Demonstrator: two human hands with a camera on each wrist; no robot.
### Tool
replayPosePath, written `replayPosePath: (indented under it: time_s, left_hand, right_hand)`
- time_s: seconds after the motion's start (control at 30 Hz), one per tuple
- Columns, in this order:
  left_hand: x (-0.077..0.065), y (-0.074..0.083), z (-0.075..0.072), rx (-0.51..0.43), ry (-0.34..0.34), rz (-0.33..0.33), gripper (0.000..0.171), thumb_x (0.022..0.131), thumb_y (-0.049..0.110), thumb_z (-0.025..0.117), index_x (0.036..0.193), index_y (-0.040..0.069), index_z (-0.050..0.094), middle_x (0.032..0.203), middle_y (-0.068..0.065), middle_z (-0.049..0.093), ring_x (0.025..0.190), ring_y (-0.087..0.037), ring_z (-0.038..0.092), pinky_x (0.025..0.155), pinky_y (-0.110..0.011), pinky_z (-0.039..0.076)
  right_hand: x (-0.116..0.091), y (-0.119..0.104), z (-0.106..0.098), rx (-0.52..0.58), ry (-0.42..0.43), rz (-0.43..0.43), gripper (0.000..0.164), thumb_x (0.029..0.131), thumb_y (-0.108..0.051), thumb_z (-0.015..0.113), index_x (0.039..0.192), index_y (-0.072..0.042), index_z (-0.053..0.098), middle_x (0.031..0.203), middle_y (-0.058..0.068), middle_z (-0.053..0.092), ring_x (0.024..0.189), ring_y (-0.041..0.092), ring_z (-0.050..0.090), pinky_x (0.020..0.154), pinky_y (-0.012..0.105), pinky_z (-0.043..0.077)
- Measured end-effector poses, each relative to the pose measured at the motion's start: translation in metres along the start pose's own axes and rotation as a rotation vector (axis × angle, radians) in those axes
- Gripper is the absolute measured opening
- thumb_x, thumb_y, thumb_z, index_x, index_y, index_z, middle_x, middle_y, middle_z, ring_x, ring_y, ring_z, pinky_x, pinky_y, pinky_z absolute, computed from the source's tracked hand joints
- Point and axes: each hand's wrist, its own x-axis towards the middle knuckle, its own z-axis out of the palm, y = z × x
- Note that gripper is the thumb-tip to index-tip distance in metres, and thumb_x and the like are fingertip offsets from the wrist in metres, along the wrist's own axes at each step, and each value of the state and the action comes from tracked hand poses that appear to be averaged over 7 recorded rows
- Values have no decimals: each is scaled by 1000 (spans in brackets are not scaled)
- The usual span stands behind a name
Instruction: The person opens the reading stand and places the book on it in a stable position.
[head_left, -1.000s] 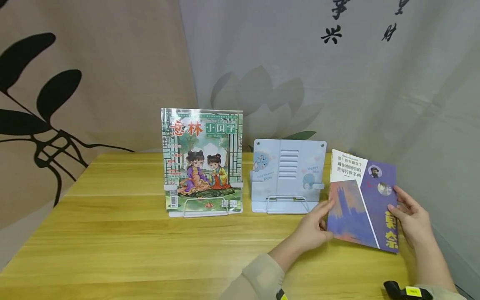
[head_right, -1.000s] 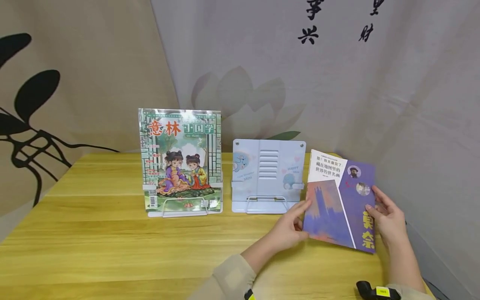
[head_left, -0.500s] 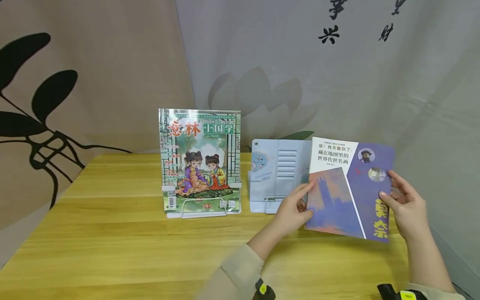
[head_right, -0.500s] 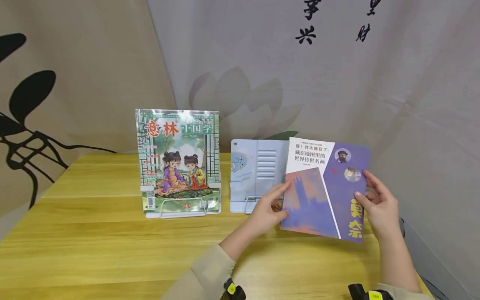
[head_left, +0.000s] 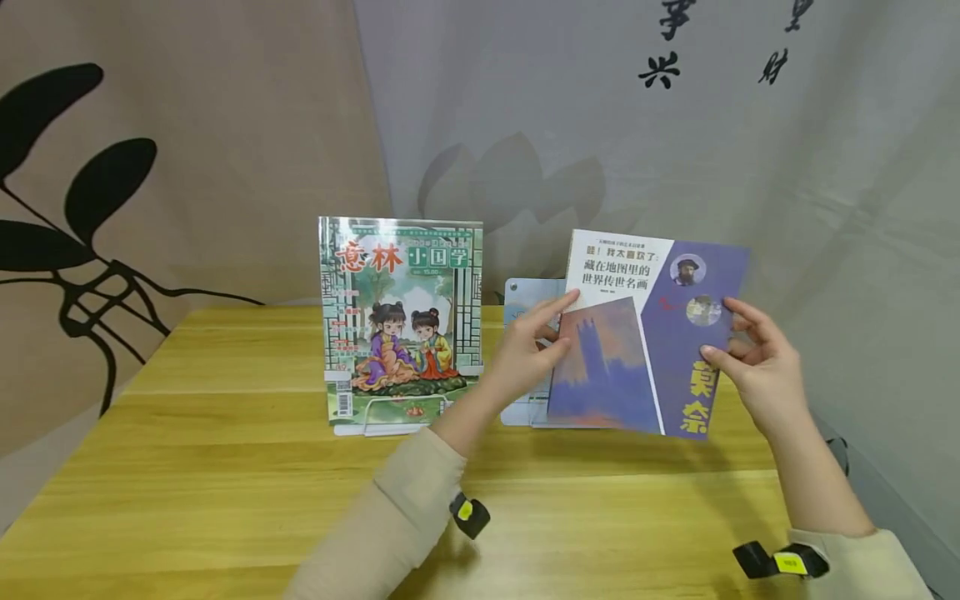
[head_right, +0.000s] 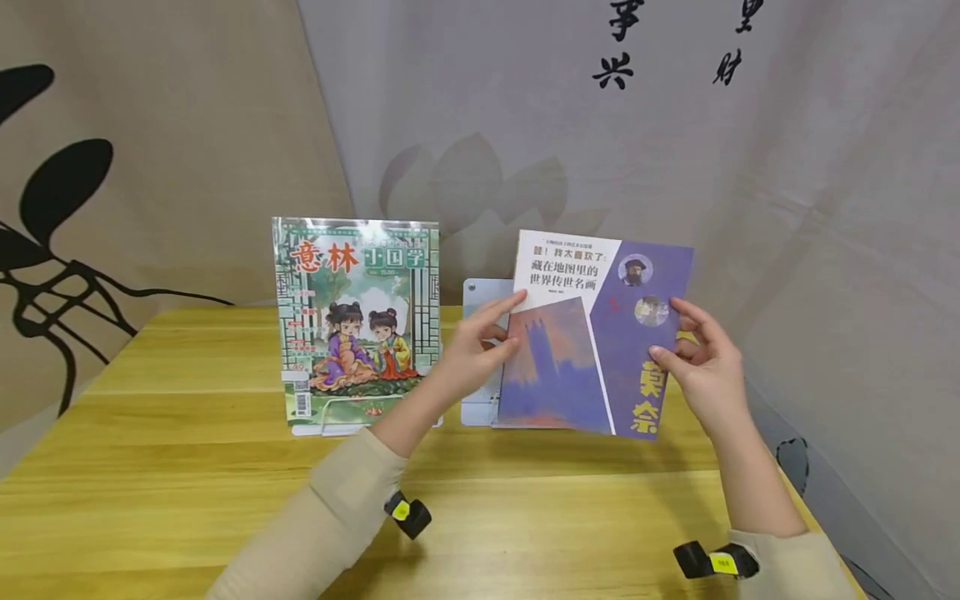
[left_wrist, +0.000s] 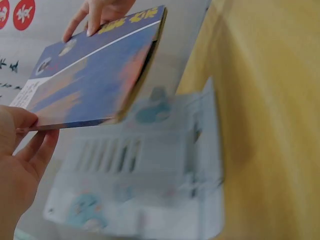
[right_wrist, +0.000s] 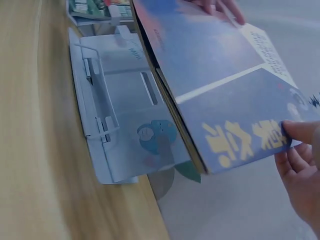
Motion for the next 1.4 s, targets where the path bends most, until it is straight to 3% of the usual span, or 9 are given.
replayPosePath:
  time_s: [0.27,0.5,0.6,0.77,0.93,1.1,1.4]
  left_hand:
    - [28,12,-40,158,45,16,61,87,-11,61,141,16,50,128,-4,56,78,-13,62,54,-25,47]
    - [42,12,-65,262,69,13,64,85,-11,62,141,18,50,116,-4,58,70,-14,55,55,-26,43]
    - [44,9,-72,298,76,-1,65,85,-12,63,141,19,50,109,-4,58,70,-14,53,59,-26,46]
    - [47,-2,-73,377,79,1,65,86,-10,63,141,21,50,111,-4,59,72,-14,55,61,-25,48]
    - [48,-14,-69,412,91,-1,64,88,-7,62,142,25,48,115,-2,58,71,-11,55,57,-26,46]
    - [46,-26,-66,454,117,-25,65,88,-6,62,143,27,47,108,0,59,67,-11,51,53,-27,42]
    - [38,-40,-58,527,116,-28,64,89,-2,63,143,27,46,100,0,58,63,-13,47,49,-27,36]
  right_hand:
    - [42,-19,19,-288,-48,-49,64,78,15,69,131,-16,51,96,3,46,73,4,60,62,14,49]
    - [76,-25,37,-471,-75,-175,47,81,8,71,123,-2,52,86,1,53,71,7,54,60,16,42]
    - [85,-21,42,-545,-93,-212,44,83,3,71,122,-3,52,84,2,55,73,9,53,64,16,43]
    - [93,-6,47,-661,-66,-270,39,85,-3,72,120,-6,54,84,8,52,67,13,43,58,21,35]
    - [97,13,53,-694,15,-317,38,85,-5,72,120,-7,56,87,11,55,60,12,35,53,23,28]
    - [95,30,57,-695,46,-356,37,85,-5,72,119,-5,58,87,11,58,58,12,34,52,23,26]
    - [85,50,58,-676,80,-320,37,84,-7,73,119,-6,59,89,11,59,59,9,33,53,24,26]
